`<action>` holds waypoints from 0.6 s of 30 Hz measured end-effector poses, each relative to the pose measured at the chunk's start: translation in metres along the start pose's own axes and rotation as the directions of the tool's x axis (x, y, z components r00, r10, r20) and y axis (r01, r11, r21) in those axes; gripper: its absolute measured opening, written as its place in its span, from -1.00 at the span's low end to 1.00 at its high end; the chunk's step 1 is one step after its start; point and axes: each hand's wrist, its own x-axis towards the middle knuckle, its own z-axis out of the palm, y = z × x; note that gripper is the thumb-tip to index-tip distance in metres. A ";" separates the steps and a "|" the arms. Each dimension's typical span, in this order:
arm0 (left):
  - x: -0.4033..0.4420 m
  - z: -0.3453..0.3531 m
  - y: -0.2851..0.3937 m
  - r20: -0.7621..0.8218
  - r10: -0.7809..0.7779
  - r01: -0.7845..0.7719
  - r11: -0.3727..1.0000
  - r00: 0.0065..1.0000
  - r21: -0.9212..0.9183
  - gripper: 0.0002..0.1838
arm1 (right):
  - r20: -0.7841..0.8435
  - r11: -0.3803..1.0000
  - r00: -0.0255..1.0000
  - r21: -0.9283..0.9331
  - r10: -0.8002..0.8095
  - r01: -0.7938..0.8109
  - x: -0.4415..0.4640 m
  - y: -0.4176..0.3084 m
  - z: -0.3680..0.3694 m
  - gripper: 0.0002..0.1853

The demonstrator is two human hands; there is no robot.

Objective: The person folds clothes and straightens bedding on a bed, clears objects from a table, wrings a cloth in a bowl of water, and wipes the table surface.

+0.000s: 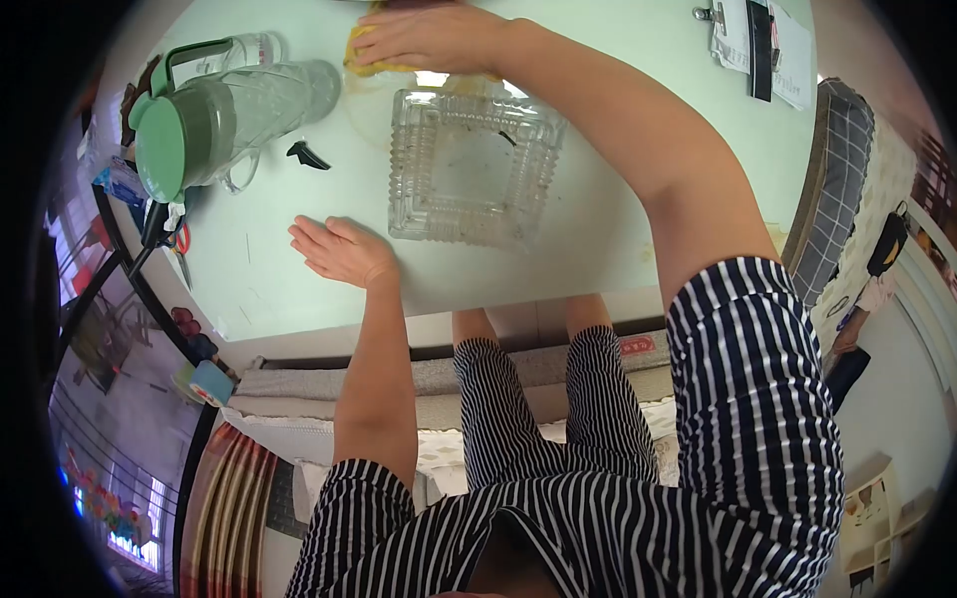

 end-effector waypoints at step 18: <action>-0.011 -0.063 0.052 0.412 0.238 0.115 0.733 0.880 -0.670 -0.47 | -0.707 0.253 0.311 -0.190 0.635 -0.949 -0.351 -0.144 0.125 -0.45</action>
